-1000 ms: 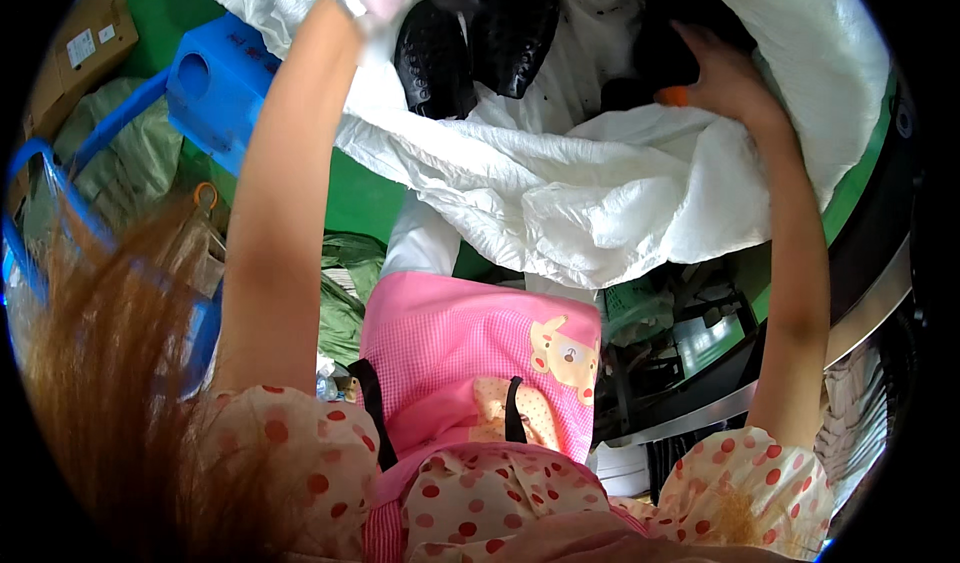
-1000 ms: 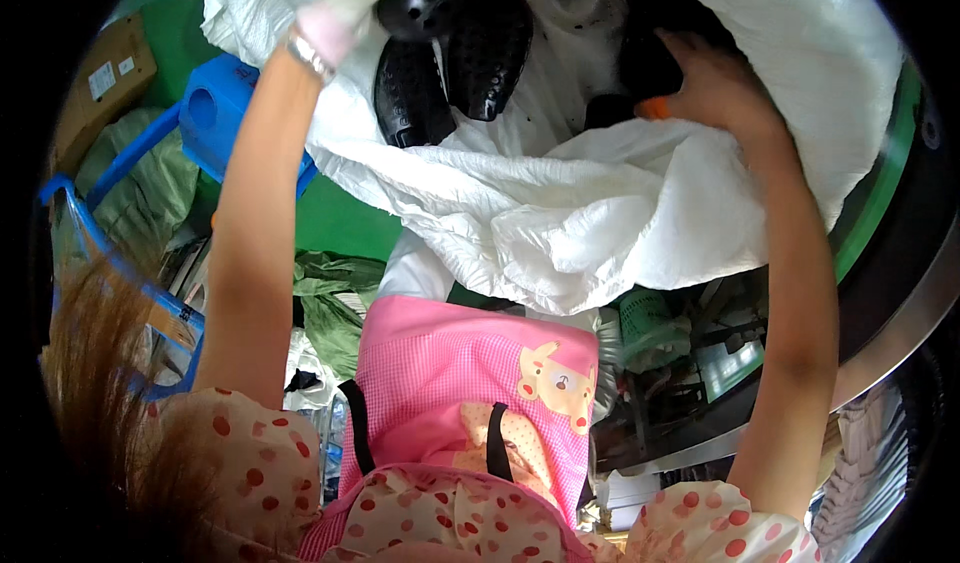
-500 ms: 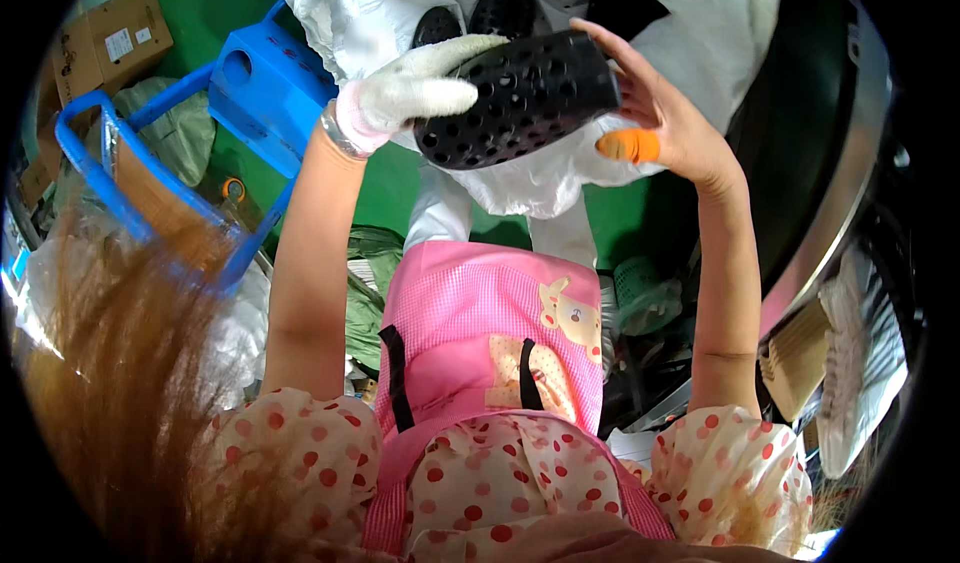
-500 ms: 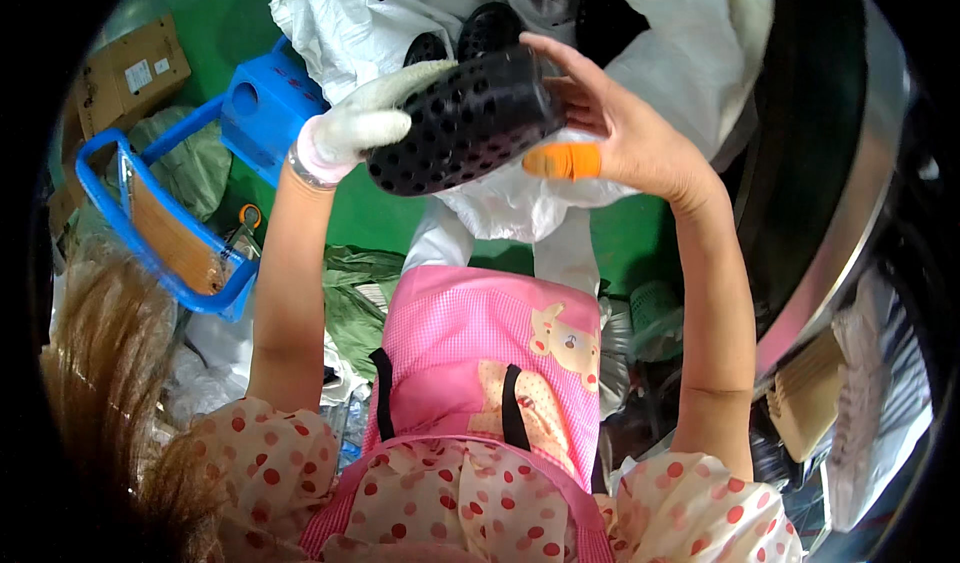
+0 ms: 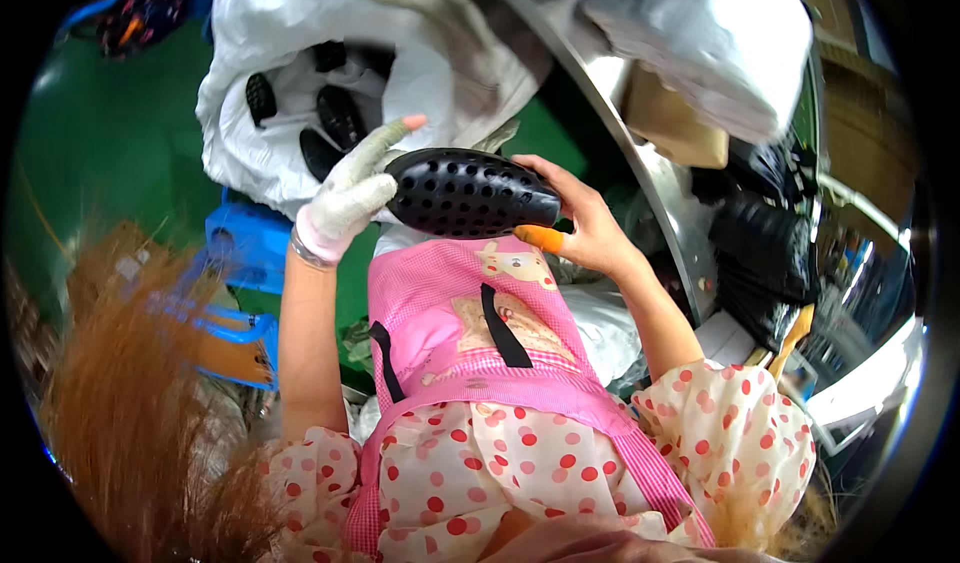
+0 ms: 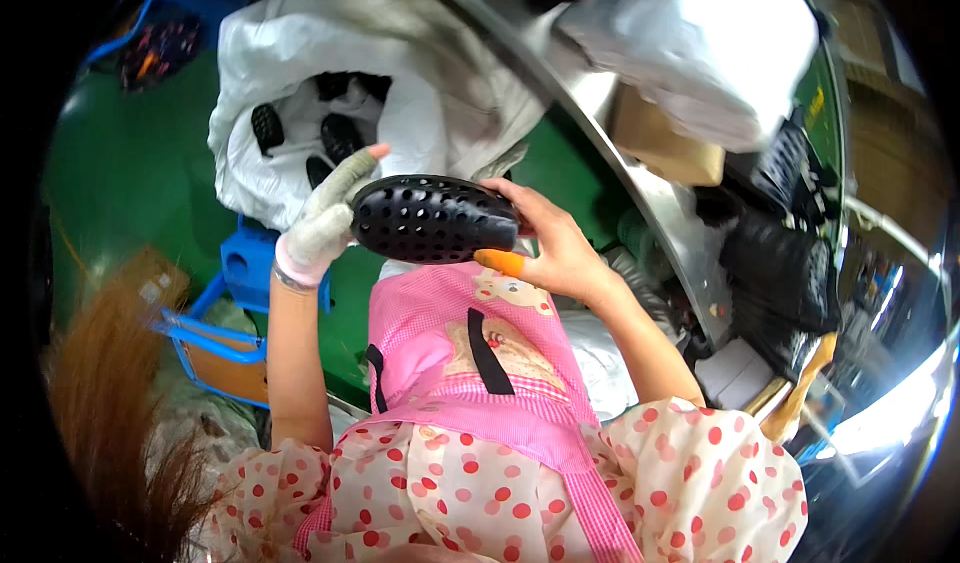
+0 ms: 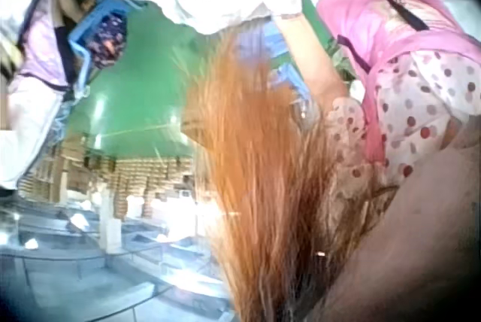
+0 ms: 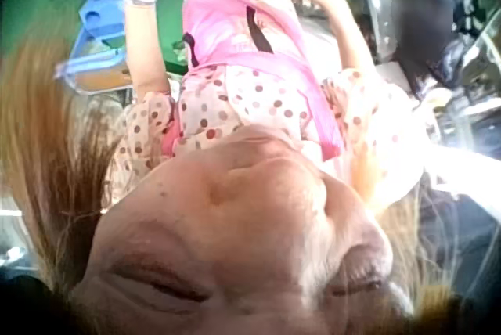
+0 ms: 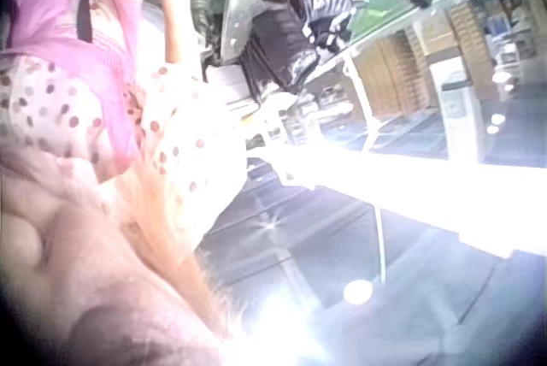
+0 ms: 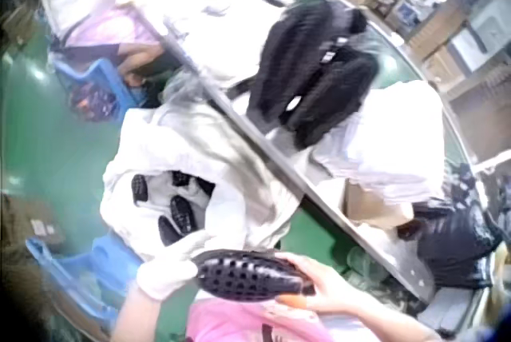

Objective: The person picks up black clogs from a white sack, places them on a table, and then picks up black and yellow sneakers from the table to place them back into the sack. The person repeats this process of swapping clogs and sneakers between the sack and the table.

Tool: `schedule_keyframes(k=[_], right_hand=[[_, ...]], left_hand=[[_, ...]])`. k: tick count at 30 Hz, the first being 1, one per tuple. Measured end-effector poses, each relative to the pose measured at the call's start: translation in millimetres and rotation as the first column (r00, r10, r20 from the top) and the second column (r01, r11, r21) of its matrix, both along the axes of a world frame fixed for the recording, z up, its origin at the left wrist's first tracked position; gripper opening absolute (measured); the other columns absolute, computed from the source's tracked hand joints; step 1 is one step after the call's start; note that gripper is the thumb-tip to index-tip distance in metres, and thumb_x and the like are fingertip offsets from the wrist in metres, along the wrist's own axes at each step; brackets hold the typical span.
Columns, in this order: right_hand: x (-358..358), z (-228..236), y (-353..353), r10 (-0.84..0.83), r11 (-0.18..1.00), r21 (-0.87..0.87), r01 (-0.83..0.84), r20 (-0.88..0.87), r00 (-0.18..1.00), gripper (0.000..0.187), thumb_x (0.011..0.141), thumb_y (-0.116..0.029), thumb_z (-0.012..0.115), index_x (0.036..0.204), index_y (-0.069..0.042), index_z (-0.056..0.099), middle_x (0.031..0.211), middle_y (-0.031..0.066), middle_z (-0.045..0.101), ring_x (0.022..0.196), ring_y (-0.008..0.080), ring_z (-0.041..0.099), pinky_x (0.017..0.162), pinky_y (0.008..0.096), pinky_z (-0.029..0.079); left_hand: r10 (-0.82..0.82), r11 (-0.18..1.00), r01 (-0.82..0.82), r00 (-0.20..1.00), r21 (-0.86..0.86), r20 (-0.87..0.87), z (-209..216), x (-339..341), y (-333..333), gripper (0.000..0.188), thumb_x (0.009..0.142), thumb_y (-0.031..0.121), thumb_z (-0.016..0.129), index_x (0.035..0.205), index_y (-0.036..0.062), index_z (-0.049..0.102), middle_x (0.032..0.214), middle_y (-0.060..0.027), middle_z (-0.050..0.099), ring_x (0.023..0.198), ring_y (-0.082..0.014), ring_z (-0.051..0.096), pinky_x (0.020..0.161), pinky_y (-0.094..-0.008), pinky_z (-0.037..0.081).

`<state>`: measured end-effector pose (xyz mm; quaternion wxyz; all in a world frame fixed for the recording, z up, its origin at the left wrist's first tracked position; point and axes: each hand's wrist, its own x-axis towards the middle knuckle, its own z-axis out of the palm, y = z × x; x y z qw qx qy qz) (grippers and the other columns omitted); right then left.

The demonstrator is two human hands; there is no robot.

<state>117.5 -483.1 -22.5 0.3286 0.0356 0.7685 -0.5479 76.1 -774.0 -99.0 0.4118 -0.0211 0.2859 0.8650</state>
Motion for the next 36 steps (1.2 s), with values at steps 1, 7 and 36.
schedule_keyframes(k=[1, 7, 36], right_hand=[[14.5, 9.2, 10.6, -0.099, 0.994, -0.035, 0.102, 0.087, 0.991, 0.074, 0.076, -0.014, 0.077, 0.14, -0.007, 0.041, 0.13, 0.0106, 0.052, 0.112, 0.0172, 0.055, 0.097, 0.0333, 0.046], [89.1, 55.7, 71.2, -0.323, 0.942, 0.067, 0.33, -0.102, 0.941, 0.076, 0.077, -0.017, 0.078, 0.139, -0.001, 0.036, 0.133, 0.0132, 0.048, 0.127, 0.0204, 0.043, 0.106, 0.0323, 0.032], [-6.7, 138.6, 98.2, -0.04, 0.782, 0.308, 0.542, -0.843, 0.537, 0.056, 0.101, -0.043, 0.039, 0.125, 0.007, 0.05, 0.105, 0.0185, 0.062, 0.087, 0.0246, 0.063, 0.077, 0.0325, 0.054]], left_hand=[[0.007, 1.0, -0.008, 1.0, -0.023, -0.017, 9.0, 2.4, 17.7, 0.076, 0.081, 0.01, 0.062, 0.147, 0.0, 0.026, 0.121, -0.0134, 0.059, 0.109, -0.0196, 0.059, 0.098, -0.0311, 0.043], [-0.045, 0.988, 0.013, 0.978, -0.156, -0.205, 74.4, 13.7, 142.7, 0.076, 0.083, 0.002, 0.06, 0.149, 0.0037, 0.023, 0.118, -0.0085, 0.057, 0.11, -0.0175, 0.055, 0.102, -0.0319, 0.039], [0.055, 0.188, -0.396, 0.918, -0.899, -0.393, -93.2, 31.8, 23.9, 0.031, 0.088, 0.019, 0.06, 0.116, 0.0068, 0.063, 0.108, -0.0097, 0.066, 0.099, -0.0171, 0.063, 0.088, -0.0295, 0.048]])
